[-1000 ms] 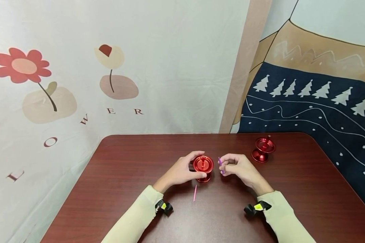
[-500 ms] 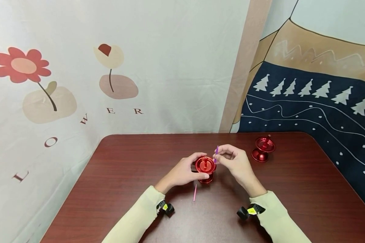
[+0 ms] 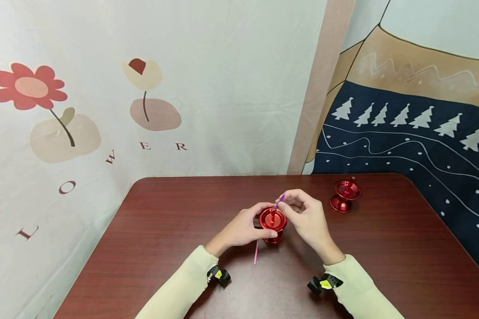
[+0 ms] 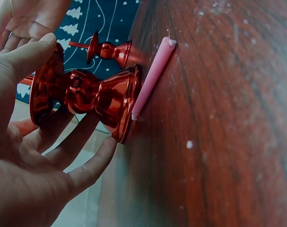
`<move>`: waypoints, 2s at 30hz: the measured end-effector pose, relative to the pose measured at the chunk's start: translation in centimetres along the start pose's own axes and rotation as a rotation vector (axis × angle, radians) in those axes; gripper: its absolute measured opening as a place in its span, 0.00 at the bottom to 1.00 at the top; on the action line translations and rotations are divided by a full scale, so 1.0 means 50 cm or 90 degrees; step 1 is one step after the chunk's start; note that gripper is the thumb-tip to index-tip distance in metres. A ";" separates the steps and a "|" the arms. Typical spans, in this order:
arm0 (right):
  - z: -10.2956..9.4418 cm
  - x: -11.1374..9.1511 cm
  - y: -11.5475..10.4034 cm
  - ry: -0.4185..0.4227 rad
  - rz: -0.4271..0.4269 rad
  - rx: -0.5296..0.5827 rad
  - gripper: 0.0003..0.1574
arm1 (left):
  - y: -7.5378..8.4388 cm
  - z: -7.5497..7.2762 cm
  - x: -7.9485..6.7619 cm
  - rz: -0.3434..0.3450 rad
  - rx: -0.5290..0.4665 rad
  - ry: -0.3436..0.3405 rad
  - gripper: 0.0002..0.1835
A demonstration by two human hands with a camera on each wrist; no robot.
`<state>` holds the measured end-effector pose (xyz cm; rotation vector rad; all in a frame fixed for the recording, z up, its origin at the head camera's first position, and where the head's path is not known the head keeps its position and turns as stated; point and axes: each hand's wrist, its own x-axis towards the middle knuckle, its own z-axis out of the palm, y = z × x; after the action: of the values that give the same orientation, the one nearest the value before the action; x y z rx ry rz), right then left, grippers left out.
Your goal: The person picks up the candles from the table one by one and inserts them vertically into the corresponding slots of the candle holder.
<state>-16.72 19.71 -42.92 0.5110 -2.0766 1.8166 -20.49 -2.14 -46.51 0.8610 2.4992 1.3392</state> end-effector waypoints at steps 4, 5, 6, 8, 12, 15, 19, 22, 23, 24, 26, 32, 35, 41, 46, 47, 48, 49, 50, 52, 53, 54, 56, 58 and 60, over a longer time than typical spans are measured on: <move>0.001 -0.001 0.010 -0.004 -0.019 -0.012 0.14 | -0.001 0.001 0.000 0.005 -0.007 0.000 0.41; 0.001 -0.002 0.013 -0.005 -0.023 -0.019 0.14 | -0.002 0.002 0.001 0.006 -0.008 0.001 0.41; 0.001 -0.002 0.014 -0.007 -0.026 -0.024 0.14 | -0.002 0.002 0.001 0.007 -0.009 0.001 0.41; 0.001 -0.002 0.016 -0.007 -0.031 -0.033 0.14 | -0.003 0.002 0.001 0.008 -0.011 0.002 0.41; 0.001 -0.002 0.018 -0.008 -0.036 -0.048 0.14 | -0.005 0.003 0.002 0.010 -0.013 0.002 0.41; 0.002 -0.003 0.019 -0.010 -0.036 -0.052 0.14 | -0.007 0.004 0.003 0.012 -0.011 0.002 0.41; 0.002 -0.004 0.019 -0.011 -0.040 -0.054 0.15 | -0.008 0.004 0.002 0.012 -0.004 0.002 0.41; 0.003 -0.005 0.019 -0.010 -0.050 -0.062 0.15 | -0.007 0.004 0.001 0.010 -0.002 0.000 0.41; 0.004 -0.005 0.019 -0.010 -0.054 -0.067 0.15 | -0.006 0.003 0.001 0.010 -0.002 0.000 0.41; 0.004 -0.005 0.019 -0.010 -0.058 -0.074 0.16 | -0.006 0.003 0.001 0.010 -0.002 -0.001 0.41; 0.005 -0.005 0.019 -0.011 -0.068 -0.085 0.16 | -0.004 0.003 0.000 0.009 -0.002 0.000 0.41; 0.006 0.000 0.019 -0.013 -0.105 -0.132 0.18 | -0.005 0.002 0.001 0.011 -0.004 0.002 0.41; 0.006 0.003 0.019 -0.012 -0.122 -0.149 0.17 | -0.005 0.001 0.001 0.011 -0.006 0.000 0.41; 0.009 0.004 0.017 -0.006 -0.144 -0.170 0.19 | -0.004 0.001 0.000 0.009 -0.006 -0.001 0.41; 0.011 0.003 0.019 0.001 -0.161 -0.195 0.20 | -0.003 0.001 0.000 0.011 -0.003 0.000 0.41; 0.012 0.003 0.019 0.002 -0.162 -0.198 0.20 | -0.003 0.001 0.001 0.012 -0.003 0.000 0.41; 0.012 0.003 0.019 0.004 -0.162 -0.199 0.21 | -0.003 0.001 0.001 0.014 -0.003 0.000 0.41; 0.011 0.003 0.019 0.005 -0.161 -0.200 0.21 | -0.003 0.001 0.001 0.014 -0.003 0.000 0.40; 0.011 0.002 0.019 0.005 -0.161 -0.200 0.20 | -0.003 0.002 0.001 0.015 -0.004 0.000 0.40; 0.011 0.002 0.020 0.004 -0.160 -0.199 0.21 | -0.003 0.002 0.001 0.016 -0.004 0.000 0.40; 0.011 0.002 0.020 0.003 -0.159 -0.199 0.21 | -0.003 0.002 0.000 0.016 -0.004 0.000 0.40; 0.010 0.002 0.021 0.002 -0.159 -0.199 0.21 | -0.003 0.002 0.000 0.015 -0.005 0.000 0.40; 0.009 0.002 0.021 -0.003 -0.159 -0.198 0.21 | -0.002 0.002 -0.001 0.014 -0.005 0.001 0.40; 0.005 0.003 0.020 -0.007 -0.154 -0.194 0.21 | -0.002 0.001 -0.002 0.012 -0.006 0.001 0.40; -0.001 0.005 0.018 -0.013 -0.147 -0.188 0.20 | 0.000 0.001 -0.003 0.010 -0.005 0.002 0.40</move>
<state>-17.37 19.87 -43.57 0.6571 -2.1482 1.3551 -20.38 -2.21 -46.56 0.8801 2.4921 1.3556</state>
